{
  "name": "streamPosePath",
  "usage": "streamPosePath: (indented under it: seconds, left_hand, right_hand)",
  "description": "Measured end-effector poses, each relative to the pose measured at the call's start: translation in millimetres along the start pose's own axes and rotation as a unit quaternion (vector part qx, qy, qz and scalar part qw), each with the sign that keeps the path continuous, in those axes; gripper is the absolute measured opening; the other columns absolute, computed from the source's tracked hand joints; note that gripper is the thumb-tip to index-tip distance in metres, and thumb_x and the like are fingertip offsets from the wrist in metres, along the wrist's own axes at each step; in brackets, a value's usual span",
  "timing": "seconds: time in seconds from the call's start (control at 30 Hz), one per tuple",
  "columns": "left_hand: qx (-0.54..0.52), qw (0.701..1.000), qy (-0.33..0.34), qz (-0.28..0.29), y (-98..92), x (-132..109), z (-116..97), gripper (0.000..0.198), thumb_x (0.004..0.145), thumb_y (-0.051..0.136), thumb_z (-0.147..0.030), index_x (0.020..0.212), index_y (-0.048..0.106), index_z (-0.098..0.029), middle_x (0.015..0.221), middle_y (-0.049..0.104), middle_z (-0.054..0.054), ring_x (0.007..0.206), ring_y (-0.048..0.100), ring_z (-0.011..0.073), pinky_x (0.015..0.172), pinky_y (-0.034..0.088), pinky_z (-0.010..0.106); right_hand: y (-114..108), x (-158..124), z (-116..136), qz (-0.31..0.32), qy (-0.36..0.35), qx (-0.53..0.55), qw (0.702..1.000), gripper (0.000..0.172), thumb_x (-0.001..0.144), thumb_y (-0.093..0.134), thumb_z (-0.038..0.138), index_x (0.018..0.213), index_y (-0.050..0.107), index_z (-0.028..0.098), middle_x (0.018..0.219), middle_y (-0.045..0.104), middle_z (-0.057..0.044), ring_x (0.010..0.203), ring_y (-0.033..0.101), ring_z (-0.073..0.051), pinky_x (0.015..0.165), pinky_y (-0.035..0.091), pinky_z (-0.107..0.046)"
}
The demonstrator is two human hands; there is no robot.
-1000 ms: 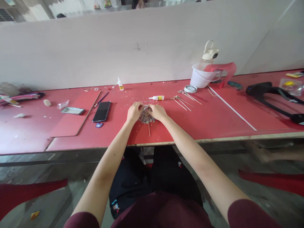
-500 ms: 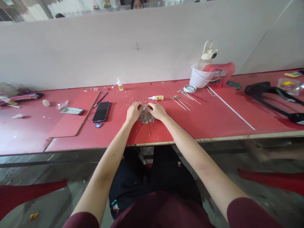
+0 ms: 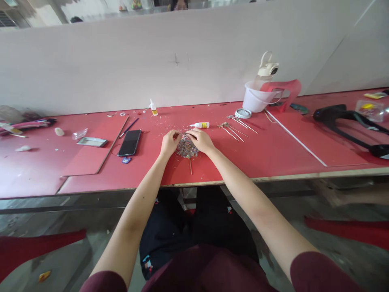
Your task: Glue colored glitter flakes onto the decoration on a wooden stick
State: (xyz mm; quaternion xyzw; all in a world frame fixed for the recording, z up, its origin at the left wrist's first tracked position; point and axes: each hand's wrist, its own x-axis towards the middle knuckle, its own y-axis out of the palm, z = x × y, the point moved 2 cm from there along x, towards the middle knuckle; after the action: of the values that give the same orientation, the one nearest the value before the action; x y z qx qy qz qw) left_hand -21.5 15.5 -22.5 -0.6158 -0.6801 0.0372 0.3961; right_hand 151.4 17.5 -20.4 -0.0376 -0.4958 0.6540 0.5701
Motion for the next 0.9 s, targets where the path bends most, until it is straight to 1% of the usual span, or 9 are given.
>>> streamPosePath:
  seconds: [0.17, 0.23, 0.37, 0.53, 0.7, 0.73, 0.8, 0.9]
  left_hand:
    - [-0.064, 0.997, -0.043, -0.006, -0.3, 2, 5, 0.008, 0.082, 0.059, -0.019, 0.078, 0.065, -0.017, 0.074, 0.067, 0.001, 0.070, 0.060, 0.0142, 0.068, 0.043, 0.025]
    - [-0.095, 0.994, -0.057, -0.002, 0.0, 2, 7, 0.008, 0.081, 0.059, -0.020, 0.077, 0.065, -0.016, 0.072, 0.066, 0.001, 0.067, 0.059, 0.0137, 0.066, 0.043, 0.025]
    - [-0.140, 0.987, -0.080, 0.010, -0.7, 3, 9, 0.009, 0.079, 0.060, -0.023, 0.078, 0.066, -0.016, 0.068, 0.064, 0.000, 0.062, 0.057, 0.0131, 0.062, 0.042, 0.024]
    - [-0.156, 0.983, -0.096, 0.009, -2.4, 2, 5, 0.009, 0.077, 0.060, -0.021, 0.076, 0.066, -0.015, 0.069, 0.065, 0.001, 0.064, 0.058, 0.0134, 0.063, 0.043, 0.025]
    - [-0.145, 0.984, -0.100, 0.008, -2.4, 3, 7, 0.010, 0.076, 0.059, -0.023, 0.076, 0.066, -0.016, 0.071, 0.067, 0.001, 0.066, 0.059, 0.0143, 0.065, 0.044, 0.025]
    - [-0.139, 0.985, -0.104, 0.004, -3.1, 3, 8, 0.009, 0.076, 0.059, -0.022, 0.076, 0.066, -0.016, 0.071, 0.067, 0.001, 0.067, 0.060, 0.0144, 0.065, 0.044, 0.025]
    - [-0.130, 0.985, -0.112, -0.012, -6.0, 3, 11, 0.008, 0.076, 0.058, -0.021, 0.075, 0.065, -0.016, 0.071, 0.066, 0.001, 0.068, 0.060, 0.0143, 0.065, 0.044, 0.025]
    - [-0.119, 0.985, -0.119, -0.050, -12.3, 3, 13, 0.009, 0.078, 0.057, -0.023, 0.073, 0.061, -0.017, 0.068, 0.063, 0.000, 0.066, 0.058, 0.0135, 0.065, 0.043, 0.024]
  right_hand:
    - [-1, 1, -1, -0.039, -0.044, 0.037, 0.998, 0.025, 0.095, 0.053, 0.032, 0.110, 0.070, 0.023, 0.097, 0.065, -0.006, 0.085, 0.062, -0.017, 0.077, 0.049, -0.029]
    - [-2, 1, -1, -0.050, -0.063, 0.045, 0.996, 0.023, 0.094, 0.055, 0.031, 0.108, 0.071, 0.024, 0.097, 0.064, -0.005, 0.086, 0.061, -0.018, 0.076, 0.049, -0.029]
    - [-4, 3, -2, -0.050, -0.081, 0.045, 0.994, 0.022, 0.094, 0.055, 0.031, 0.108, 0.072, 0.028, 0.098, 0.065, -0.005, 0.095, 0.060, -0.019, 0.083, 0.049, -0.033]
    - [-6, 3, -1, -0.021, -0.059, 0.022, 0.998, 0.024, 0.095, 0.053, 0.032, 0.111, 0.070, 0.030, 0.101, 0.065, -0.005, 0.102, 0.058, -0.020, 0.089, 0.046, -0.034]
    - [-7, 4, 2, -0.009, -0.042, 0.013, 0.999, 0.025, 0.096, 0.051, 0.034, 0.112, 0.069, 0.031, 0.103, 0.065, -0.004, 0.103, 0.057, -0.020, 0.090, 0.045, -0.033]
    - [-9, 3, 2, -0.017, -0.036, 0.015, 0.999, 0.026, 0.096, 0.050, 0.034, 0.113, 0.069, 0.030, 0.104, 0.065, -0.004, 0.103, 0.057, -0.019, 0.090, 0.045, -0.033]
    - [-15, 3, 1, -0.051, -0.009, 0.018, 0.998, 0.028, 0.097, 0.048, 0.036, 0.114, 0.068, 0.029, 0.104, 0.065, -0.005, 0.100, 0.059, -0.019, 0.089, 0.045, -0.032]
    - [-25, 1, -5, -0.106, 0.033, 0.033, 0.993, 0.031, 0.097, 0.046, 0.037, 0.115, 0.068, 0.024, 0.103, 0.067, -0.006, 0.091, 0.061, -0.018, 0.087, 0.046, -0.032]
